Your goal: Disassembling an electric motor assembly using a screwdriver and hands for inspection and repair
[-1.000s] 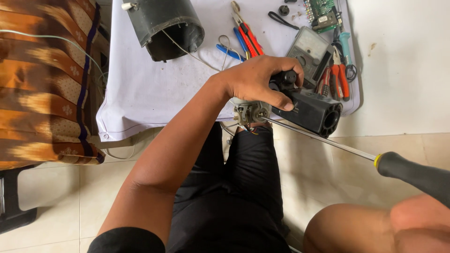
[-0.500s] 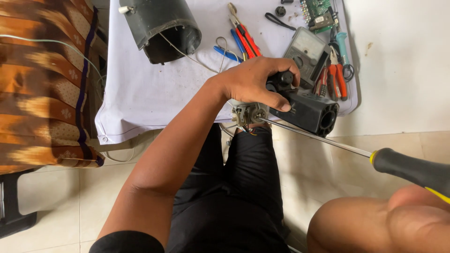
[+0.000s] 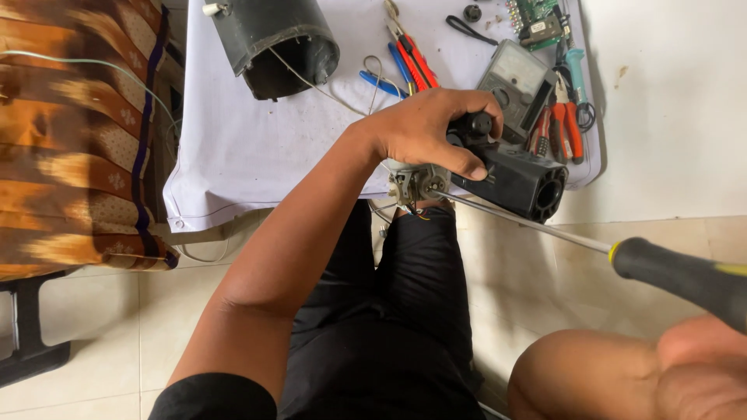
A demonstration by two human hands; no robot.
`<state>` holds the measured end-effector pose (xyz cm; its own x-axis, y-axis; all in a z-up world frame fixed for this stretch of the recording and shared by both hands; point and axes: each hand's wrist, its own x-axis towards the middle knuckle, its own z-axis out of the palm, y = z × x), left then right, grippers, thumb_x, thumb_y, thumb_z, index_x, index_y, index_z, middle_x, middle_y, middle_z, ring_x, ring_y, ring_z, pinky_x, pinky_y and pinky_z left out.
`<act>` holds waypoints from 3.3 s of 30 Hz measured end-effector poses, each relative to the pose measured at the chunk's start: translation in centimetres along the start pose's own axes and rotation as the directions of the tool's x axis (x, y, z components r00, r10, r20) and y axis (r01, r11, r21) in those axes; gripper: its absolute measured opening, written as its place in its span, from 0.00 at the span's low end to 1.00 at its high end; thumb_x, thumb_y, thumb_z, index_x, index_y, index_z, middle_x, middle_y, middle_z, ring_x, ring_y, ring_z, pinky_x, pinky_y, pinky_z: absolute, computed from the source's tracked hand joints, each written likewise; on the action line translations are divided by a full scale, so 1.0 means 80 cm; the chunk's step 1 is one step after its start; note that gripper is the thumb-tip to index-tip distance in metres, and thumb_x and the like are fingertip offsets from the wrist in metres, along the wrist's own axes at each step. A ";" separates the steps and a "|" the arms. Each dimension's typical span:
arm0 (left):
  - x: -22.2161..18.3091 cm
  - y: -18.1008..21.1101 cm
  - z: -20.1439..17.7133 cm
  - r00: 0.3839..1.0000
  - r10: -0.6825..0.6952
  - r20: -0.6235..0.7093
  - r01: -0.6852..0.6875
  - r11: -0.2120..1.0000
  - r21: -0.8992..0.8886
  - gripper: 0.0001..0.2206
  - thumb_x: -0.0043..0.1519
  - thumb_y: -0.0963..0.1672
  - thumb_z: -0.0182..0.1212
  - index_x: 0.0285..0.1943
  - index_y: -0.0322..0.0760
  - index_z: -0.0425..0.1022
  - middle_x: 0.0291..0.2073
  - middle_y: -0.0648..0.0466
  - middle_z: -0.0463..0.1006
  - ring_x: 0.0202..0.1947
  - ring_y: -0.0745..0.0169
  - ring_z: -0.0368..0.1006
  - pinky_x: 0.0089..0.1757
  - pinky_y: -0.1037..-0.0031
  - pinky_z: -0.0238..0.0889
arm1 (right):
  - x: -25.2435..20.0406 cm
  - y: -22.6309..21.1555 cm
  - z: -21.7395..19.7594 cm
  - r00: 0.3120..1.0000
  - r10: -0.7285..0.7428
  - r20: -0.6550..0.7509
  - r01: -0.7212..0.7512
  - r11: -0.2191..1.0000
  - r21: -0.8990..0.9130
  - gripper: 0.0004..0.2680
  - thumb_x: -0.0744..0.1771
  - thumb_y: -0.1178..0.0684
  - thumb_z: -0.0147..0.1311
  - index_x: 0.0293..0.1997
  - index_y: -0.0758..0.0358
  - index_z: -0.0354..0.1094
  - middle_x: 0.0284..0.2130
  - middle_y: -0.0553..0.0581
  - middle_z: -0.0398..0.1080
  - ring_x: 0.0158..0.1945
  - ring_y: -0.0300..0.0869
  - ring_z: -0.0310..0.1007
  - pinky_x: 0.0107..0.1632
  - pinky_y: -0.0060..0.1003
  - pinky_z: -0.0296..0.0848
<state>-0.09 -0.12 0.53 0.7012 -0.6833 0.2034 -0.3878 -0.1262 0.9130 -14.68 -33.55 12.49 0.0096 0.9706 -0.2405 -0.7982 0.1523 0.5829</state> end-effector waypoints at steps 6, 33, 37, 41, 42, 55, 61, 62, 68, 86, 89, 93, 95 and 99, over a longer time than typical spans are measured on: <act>0.001 0.000 0.001 1.000 0.022 -0.005 -0.022 1.000 -0.010 0.20 0.49 0.52 0.69 0.48 0.48 0.74 0.39 0.60 0.76 0.38 0.65 0.70 0.41 0.74 0.62 | 0.079 0.036 0.023 -0.352 -0.935 -0.036 0.552 -0.176 -0.815 0.08 0.60 0.56 0.52 0.38 0.46 0.72 0.32 0.53 0.68 0.30 0.43 0.64 0.29 0.24 0.73; -0.075 -0.056 0.020 0.865 0.386 -0.320 -0.408 0.913 -0.002 0.36 0.43 0.54 0.80 0.50 0.22 0.72 0.42 0.37 0.81 0.49 0.38 0.77 0.64 0.44 0.50 | 0.113 -0.184 -0.153 -0.585 0.047 0.810 -0.082 -0.997 -0.001 0.17 0.65 0.67 0.62 0.44 0.66 0.48 0.45 0.68 0.56 0.47 0.72 0.76 0.53 0.62 0.81; -0.066 -0.056 0.021 0.870 0.354 -0.344 -0.373 0.928 0.013 0.37 0.42 0.56 0.78 0.51 0.23 0.74 0.42 0.37 0.81 0.49 0.37 0.77 0.64 0.45 0.51 | 0.169 -0.242 -0.149 -0.590 0.081 0.804 -0.126 -0.992 0.008 0.15 0.66 0.64 0.64 0.42 0.65 0.52 0.45 0.65 0.58 0.51 0.68 0.77 0.55 0.56 0.81; -0.048 -0.058 0.021 0.880 0.320 -0.350 -0.363 0.930 -0.064 0.37 0.44 0.54 0.79 0.54 0.22 0.72 0.45 0.35 0.80 0.50 0.39 0.78 0.61 0.50 0.57 | 0.189 -0.309 -0.147 -0.371 0.066 0.926 -0.313 -0.948 -0.058 0.11 0.64 0.60 0.70 0.39 0.67 0.66 0.44 0.64 0.69 0.51 0.61 0.79 0.52 0.48 0.80; -0.043 -0.056 0.020 0.893 0.302 -0.332 -0.356 0.928 -0.112 0.37 0.47 0.55 0.78 0.56 0.23 0.70 0.47 0.35 0.80 0.51 0.41 0.78 0.59 0.51 0.61 | 0.190 -0.326 -0.144 -0.259 0.044 0.965 -0.361 -0.931 -0.054 0.10 0.65 0.58 0.69 0.42 0.68 0.68 0.46 0.64 0.70 0.53 0.61 0.77 0.53 0.49 0.79; 0.001 -0.016 0.036 0.624 0.522 -0.581 -0.342 0.852 0.398 0.33 0.48 0.50 0.85 0.57 0.34 0.72 0.52 0.44 0.72 0.57 0.39 0.72 0.58 0.52 0.65 | 0.119 -0.121 0.013 0.167 -0.394 0.904 -0.411 -0.861 -0.299 0.13 0.68 0.45 0.64 0.58 0.50 0.73 0.48 0.57 0.76 0.53 0.54 0.75 0.54 0.45 0.68; -0.087 -0.033 0.025 0.369 0.139 -0.919 -0.120 0.988 0.101 0.07 0.65 0.46 0.63 0.43 0.40 0.72 0.39 0.55 0.77 0.39 0.66 0.73 0.43 0.75 0.71 | 0.103 -0.083 0.046 0.000 -0.843 0.538 -0.522 -0.459 -0.719 0.10 0.66 0.51 0.62 0.50 0.57 0.69 0.45 0.54 0.76 0.29 0.48 0.79 0.35 0.33 0.74; -0.101 -0.040 0.029 0.349 -0.031 -0.937 -0.003 0.999 -0.034 0.07 0.64 0.46 0.63 0.42 0.41 0.73 0.37 0.57 0.77 0.37 0.69 0.72 0.41 0.76 0.69 | 0.101 -0.082 0.052 0.004 -0.886 0.464 -0.606 -0.371 -0.704 0.11 0.66 0.50 0.62 0.50 0.58 0.68 0.45 0.54 0.75 0.29 0.49 0.79 0.37 0.35 0.70; -0.142 -0.045 0.062 0.360 -0.527 -0.770 0.215 0.850 -0.481 0.06 0.61 0.46 0.64 0.40 0.45 0.74 0.35 0.62 0.77 0.34 0.74 0.69 0.36 0.78 0.61 | 0.104 -0.079 0.085 0.075 -0.959 0.273 -0.925 -0.169 -0.339 0.25 0.59 0.42 0.68 0.61 0.47 0.67 0.56 0.49 0.73 0.52 0.46 0.72 0.52 0.40 0.66; -0.125 -0.025 0.104 0.477 -0.760 -0.442 0.099 0.546 -0.832 0.29 0.61 0.50 0.56 0.72 0.40 0.62 0.55 0.47 0.76 0.55 0.54 0.72 0.55 0.65 0.68 | 0.130 -0.086 0.139 0.172 -0.945 0.278 -0.929 -0.250 -0.273 0.14 0.59 0.45 0.68 0.41 0.59 0.74 0.23 0.59 0.75 0.27 0.46 0.69 0.33 0.38 0.59; -0.127 -0.015 0.096 0.525 -0.740 -0.421 0.207 0.591 -0.780 0.31 0.61 0.53 0.54 0.74 0.44 0.60 0.61 0.47 0.74 0.62 0.52 0.71 0.55 0.63 0.66 | 0.124 -0.090 0.129 0.176 -0.967 0.183 -0.905 -0.232 -0.356 0.11 0.61 0.45 0.66 0.33 0.64 0.76 0.25 0.59 0.70 0.28 0.46 0.68 0.32 0.38 0.64; -0.121 -0.051 0.108 0.620 -0.602 -0.503 0.159 0.724 -0.671 0.32 0.64 0.55 0.61 0.74 0.39 0.63 0.60 0.37 0.76 0.60 0.48 0.72 0.49 0.65 0.65 | 0.118 -0.095 0.097 0.214 -0.971 0.105 -0.914 -0.237 -0.330 0.16 0.55 0.45 0.72 0.34 0.68 0.78 0.20 0.68 0.74 0.26 0.51 0.80 0.32 0.43 0.79; -0.111 -0.055 0.113 0.627 -0.603 -0.493 0.196 0.735 -0.650 0.31 0.64 0.54 0.62 0.73 0.40 0.65 0.58 0.39 0.77 0.58 0.49 0.75 0.48 0.65 0.67 | 0.123 -0.101 0.077 0.235 -0.967 0.102 -0.946 -0.252 -0.204 0.18 0.55 0.43 0.70 0.40 0.65 0.76 0.24 0.67 0.77 0.33 0.53 0.81 0.37 0.47 0.79; -0.106 -0.053 0.125 0.618 -0.571 -0.540 0.138 0.755 -0.641 0.27 0.63 0.50 0.64 0.69 0.31 0.69 0.52 0.36 0.80 0.52 0.50 0.77 0.43 0.71 0.67 | 0.119 -0.138 0.034 0.278 -0.936 0.215 -0.958 -0.286 -0.004 0.26 0.60 0.38 0.60 0.59 0.65 0.66 0.43 0.69 0.78 0.46 0.60 0.81 0.46 0.54 0.77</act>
<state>-10.39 -1.00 -8.57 0.9780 0.0377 -0.2051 0.1876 0.2709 0.9442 -4.12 -25.46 5.87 0.8791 0.1676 -0.4461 0.2165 -0.9744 0.0606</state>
